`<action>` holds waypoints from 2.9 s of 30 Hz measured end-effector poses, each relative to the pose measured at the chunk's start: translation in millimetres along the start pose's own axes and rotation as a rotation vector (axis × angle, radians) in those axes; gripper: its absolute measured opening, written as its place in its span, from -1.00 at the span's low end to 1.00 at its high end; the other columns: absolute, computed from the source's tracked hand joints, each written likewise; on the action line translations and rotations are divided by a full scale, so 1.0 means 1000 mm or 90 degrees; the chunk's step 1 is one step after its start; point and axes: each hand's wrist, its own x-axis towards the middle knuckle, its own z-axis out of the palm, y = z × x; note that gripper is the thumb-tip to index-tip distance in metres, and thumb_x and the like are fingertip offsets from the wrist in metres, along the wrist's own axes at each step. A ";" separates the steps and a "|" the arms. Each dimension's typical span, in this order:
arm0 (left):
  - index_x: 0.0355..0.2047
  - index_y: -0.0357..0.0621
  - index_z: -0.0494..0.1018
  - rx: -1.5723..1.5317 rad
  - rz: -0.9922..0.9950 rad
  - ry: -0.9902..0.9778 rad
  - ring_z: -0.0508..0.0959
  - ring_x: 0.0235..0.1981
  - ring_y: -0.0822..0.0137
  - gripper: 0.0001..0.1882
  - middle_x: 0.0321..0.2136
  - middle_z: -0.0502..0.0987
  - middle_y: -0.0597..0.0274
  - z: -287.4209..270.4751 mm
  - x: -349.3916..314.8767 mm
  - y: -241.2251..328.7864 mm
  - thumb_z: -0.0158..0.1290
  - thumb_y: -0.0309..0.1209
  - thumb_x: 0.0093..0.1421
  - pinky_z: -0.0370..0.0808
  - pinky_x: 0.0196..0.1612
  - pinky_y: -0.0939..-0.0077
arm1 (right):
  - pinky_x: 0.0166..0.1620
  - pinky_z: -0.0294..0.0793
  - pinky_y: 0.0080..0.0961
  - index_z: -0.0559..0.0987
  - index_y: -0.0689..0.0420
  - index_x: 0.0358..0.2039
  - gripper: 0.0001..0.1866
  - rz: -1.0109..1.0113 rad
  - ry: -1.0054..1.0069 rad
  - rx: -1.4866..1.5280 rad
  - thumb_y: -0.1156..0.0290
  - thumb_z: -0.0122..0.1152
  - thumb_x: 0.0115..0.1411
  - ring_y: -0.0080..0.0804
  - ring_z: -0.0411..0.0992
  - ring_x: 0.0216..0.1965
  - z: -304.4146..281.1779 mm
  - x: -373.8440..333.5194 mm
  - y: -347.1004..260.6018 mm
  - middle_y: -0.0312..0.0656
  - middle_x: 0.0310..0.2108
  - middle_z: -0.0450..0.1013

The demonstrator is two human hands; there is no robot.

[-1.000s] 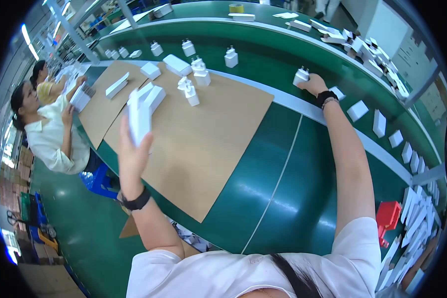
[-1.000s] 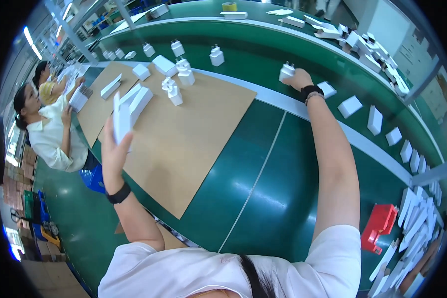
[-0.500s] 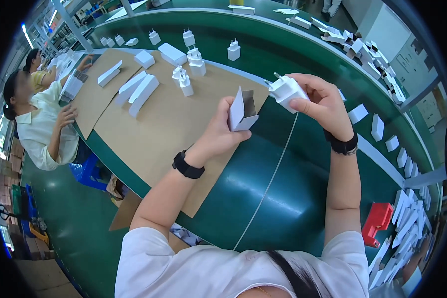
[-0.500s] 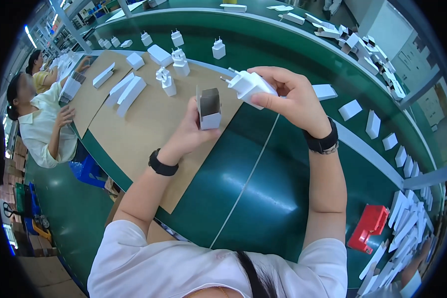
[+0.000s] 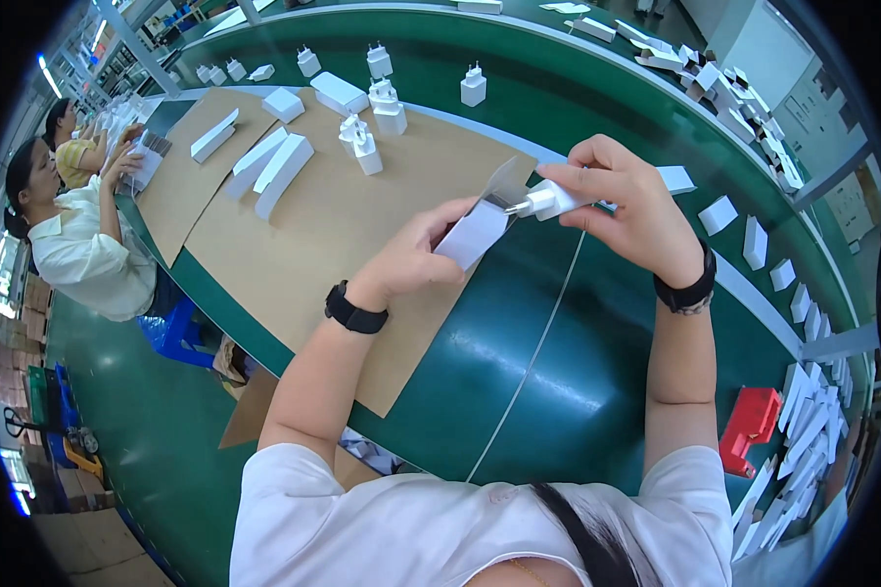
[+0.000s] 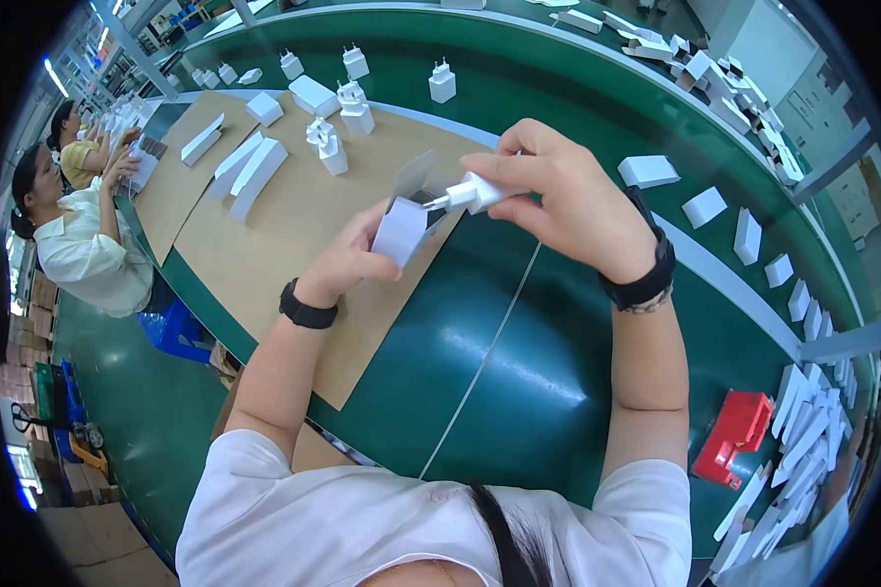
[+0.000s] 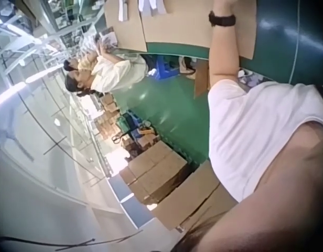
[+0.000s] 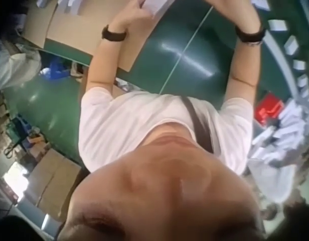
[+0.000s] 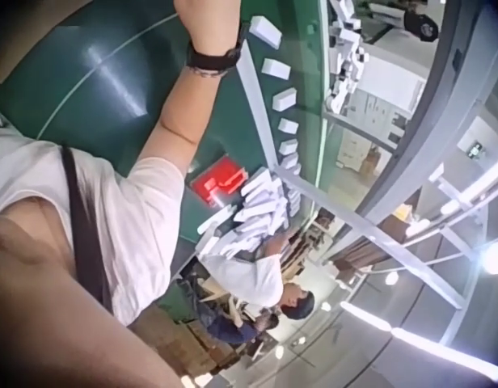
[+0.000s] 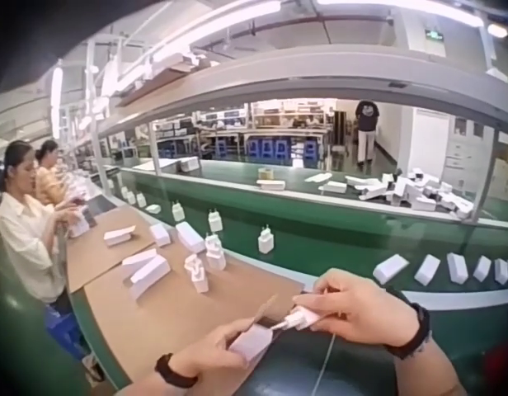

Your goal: The person packages power adapters by hand, picking up a white box and an adapter, sliding the adapter into the box, and folding the box flaps closed. The person then places the packaged adapter onto a conveyor belt and repeats the process.

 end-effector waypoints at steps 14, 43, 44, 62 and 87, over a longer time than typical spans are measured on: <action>0.12 -0.21 0.22 -0.003 -0.134 -0.067 0.43 -0.24 0.37 -0.24 -0.20 0.41 0.17 0.001 0.007 -0.011 -0.05 -0.39 -0.24 0.38 -0.16 0.58 | -0.24 0.45 -0.49 0.53 0.20 -0.25 -0.67 -0.133 0.065 0.020 0.71 0.20 -0.10 -0.30 0.40 -0.25 0.026 0.013 -0.004 -0.11 -0.20 0.40; -0.08 -0.19 0.40 0.602 0.048 0.583 0.43 -0.10 0.06 -0.59 -0.14 0.45 0.06 -0.099 -0.010 -0.012 0.02 -0.39 0.01 0.37 -0.09 0.30 | -0.26 0.46 -0.49 0.20 0.12 0.18 -0.36 0.433 0.178 0.364 0.41 0.19 0.07 -0.50 0.43 -0.27 0.024 0.028 0.133 -0.24 -0.11 0.38; -0.06 -0.18 0.38 0.807 0.028 0.695 0.39 -0.04 0.04 -0.56 -0.10 0.43 0.03 -0.132 -0.022 -0.009 0.05 -0.38 0.00 0.34 -0.03 0.25 | -0.24 0.46 -0.45 0.17 0.13 0.19 -0.35 0.518 0.186 0.390 0.39 0.17 0.09 -0.48 0.43 -0.27 0.005 0.025 0.171 -0.23 -0.13 0.39; -0.14 -0.09 0.30 0.558 0.276 0.568 0.41 -0.13 -0.06 -0.55 -0.20 0.45 0.04 -0.071 -0.011 0.022 -0.07 -0.72 -0.09 0.39 -0.14 0.27 | 0.00 0.35 -0.39 0.46 0.15 -0.05 -0.26 0.439 0.003 0.066 0.10 0.41 -0.30 -0.18 0.41 -0.06 0.100 0.112 0.266 -0.01 -0.08 0.43; 0.09 -0.12 0.18 -0.005 0.111 0.263 0.42 -0.05 0.27 -0.25 -0.11 0.41 0.10 -0.021 -0.001 -0.011 0.27 -0.53 -0.13 0.40 -0.05 0.44 | -0.40 0.37 -0.68 0.43 0.17 -0.07 -0.61 0.212 0.199 0.456 0.40 0.23 0.08 -0.59 0.40 -0.42 0.035 0.045 0.029 -0.25 -0.36 0.45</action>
